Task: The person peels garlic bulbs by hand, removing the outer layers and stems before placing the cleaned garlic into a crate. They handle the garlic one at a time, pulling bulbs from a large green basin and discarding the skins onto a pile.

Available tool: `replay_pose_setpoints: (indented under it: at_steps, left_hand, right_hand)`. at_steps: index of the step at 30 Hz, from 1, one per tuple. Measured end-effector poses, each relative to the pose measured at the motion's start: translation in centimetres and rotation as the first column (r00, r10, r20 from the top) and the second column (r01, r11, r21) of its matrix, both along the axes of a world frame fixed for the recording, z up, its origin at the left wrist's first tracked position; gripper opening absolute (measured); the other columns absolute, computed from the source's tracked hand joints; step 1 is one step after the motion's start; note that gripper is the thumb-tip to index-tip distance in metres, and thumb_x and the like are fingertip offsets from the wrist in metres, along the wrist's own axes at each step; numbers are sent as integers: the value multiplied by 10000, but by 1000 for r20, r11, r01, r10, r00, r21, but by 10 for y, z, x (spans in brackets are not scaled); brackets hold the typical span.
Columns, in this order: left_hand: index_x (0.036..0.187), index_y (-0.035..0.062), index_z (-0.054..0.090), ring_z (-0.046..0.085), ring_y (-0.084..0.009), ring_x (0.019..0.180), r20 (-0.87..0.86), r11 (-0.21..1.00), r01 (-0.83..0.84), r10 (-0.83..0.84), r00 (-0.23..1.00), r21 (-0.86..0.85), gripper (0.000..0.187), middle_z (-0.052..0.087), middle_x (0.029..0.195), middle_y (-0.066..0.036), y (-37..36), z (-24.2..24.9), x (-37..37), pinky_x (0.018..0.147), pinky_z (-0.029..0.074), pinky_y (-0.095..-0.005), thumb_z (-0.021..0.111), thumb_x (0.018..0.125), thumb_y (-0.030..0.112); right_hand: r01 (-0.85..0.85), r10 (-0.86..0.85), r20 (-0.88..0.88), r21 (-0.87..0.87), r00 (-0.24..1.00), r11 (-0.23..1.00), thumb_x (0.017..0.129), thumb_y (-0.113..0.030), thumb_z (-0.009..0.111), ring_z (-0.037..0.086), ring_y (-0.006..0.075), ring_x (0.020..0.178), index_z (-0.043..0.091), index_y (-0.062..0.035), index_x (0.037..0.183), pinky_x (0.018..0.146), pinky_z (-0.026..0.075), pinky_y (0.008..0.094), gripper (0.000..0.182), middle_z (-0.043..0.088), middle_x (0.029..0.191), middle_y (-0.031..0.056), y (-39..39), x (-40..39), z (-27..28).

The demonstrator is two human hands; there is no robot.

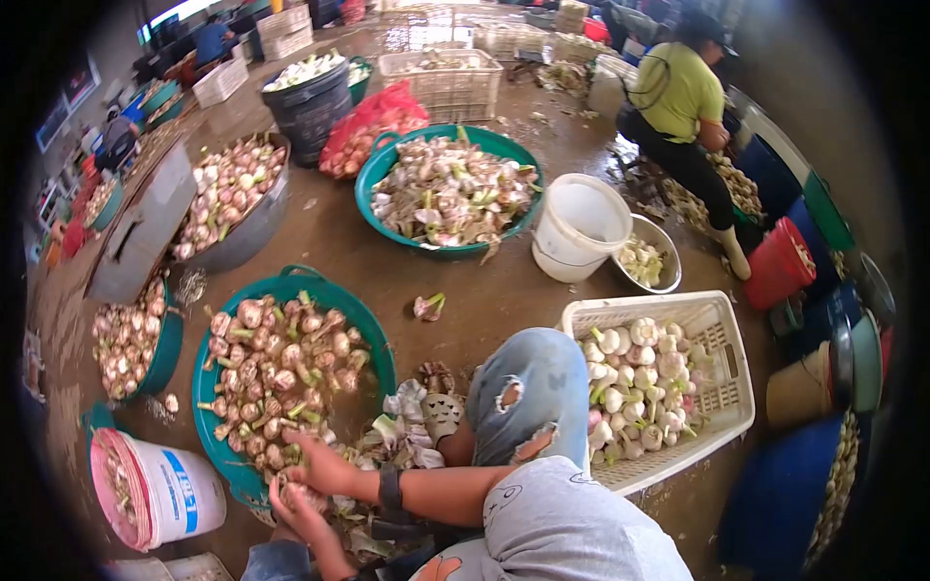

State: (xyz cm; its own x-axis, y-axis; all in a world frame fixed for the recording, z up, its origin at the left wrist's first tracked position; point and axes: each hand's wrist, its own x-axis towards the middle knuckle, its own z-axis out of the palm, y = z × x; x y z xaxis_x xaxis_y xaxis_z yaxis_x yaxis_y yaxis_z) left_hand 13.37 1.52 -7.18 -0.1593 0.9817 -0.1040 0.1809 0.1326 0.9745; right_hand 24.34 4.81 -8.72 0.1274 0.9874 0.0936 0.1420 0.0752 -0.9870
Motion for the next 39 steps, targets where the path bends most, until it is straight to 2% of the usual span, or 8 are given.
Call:
replay_pose_setpoints:
  at_steps: [3, 10, 19, 21, 23, 30, 31, 39]
  left_hand:
    - [1223, 36, 386, 480, -209, 980, 223, 987, -60, 93, 970, -151, 441, 437, 1166, -131, -7, -5, -16, 828, 407, -326, 498, 849, 242]
    - [1048, -10, 517, 509, -163, 863, 151, 939, 281, -254, 955, -197, 351, 528, 959, -67, -14, -3, -26, 760, 424, -283, 563, 740, 153]
    - [1166, 40, 475, 538, -171, 865, 434, 922, 310, -186, 881, -233, 429, 528, 1033, -99, -16, -5, -27, 715, 468, -286, 547, 756, 147]
    - [1143, 41, 483, 534, -166, 847, 438, 900, 371, -246, 865, -227, 399, 528, 1008, -94, -10, -6, -3, 701, 462, -280, 543, 767, 164]
    - [1097, 42, 499, 526, -157, 810, 407, 891, 395, -283, 869, -225, 345, 528, 956, -84, -10, 0, 14, 672, 449, -267, 533, 790, 198]
    - [935, 44, 555, 499, -125, 682, 178, 934, 268, -230, 957, -235, 285, 530, 776, -51, -29, 30, -1, 570, 407, -223, 499, 870, 316]
    - [1296, 63, 359, 523, -176, 902, 299, 888, 427, -366, 881, -172, 552, 498, 1100, -104, -19, -10, -21, 735, 466, -296, 514, 766, 77]
    - [1103, 39, 551, 476, -304, 1092, -599, 670, 740, -570, 563, 58, 518, 493, 1175, -157, -28, 49, -12, 921, 395, -365, 675, 600, 22]
  right_hand:
    - [-342, 184, 640, 132, 746, 930, 807, -294, 556, 525, 361, 994, 574, -62, 1021, 822, 432, 427, 316, 521, 1064, 258, -23, 17, 2]
    - [-650, 512, 758, -157, 403, 744, 692, -205, 578, 592, 306, 563, 598, -34, 691, 487, 457, 396, 173, 594, 616, 135, -58, 43, 23]
    - [-456, 476, 451, -159, 755, 875, 730, -195, 582, 578, 335, 553, 615, 7, 774, 514, 479, 395, 210, 587, 698, 201, -51, 49, -13]
    - [-632, 471, -431, -410, 770, 658, 794, -251, 576, 575, 366, 649, 585, 41, 939, 593, 468, 409, 326, 579, 773, 235, -62, 66, 49]
    - [-647, 658, 166, -120, 734, 753, 817, -313, 569, 560, 387, 747, 537, 51, 1047, 663, 440, 423, 432, 577, 807, 244, -56, 49, 13]
    - [-383, 421, 261, -186, 869, 905, 682, -184, 575, 548, 371, 703, 601, -26, 800, 616, 431, 438, 199, 580, 737, 195, -61, 51, 12]
    - [-311, 384, 297, -262, 874, 913, 675, -181, 564, 549, 368, 668, 590, -21, 717, 594, 433, 436, 167, 573, 705, 191, -63, 48, 9]
    - [-704, 476, 572, 277, 668, 654, 696, -74, 589, 586, 259, 662, 561, -34, 862, 550, 471, 334, 173, 576, 747, 100, -48, 73, -48]
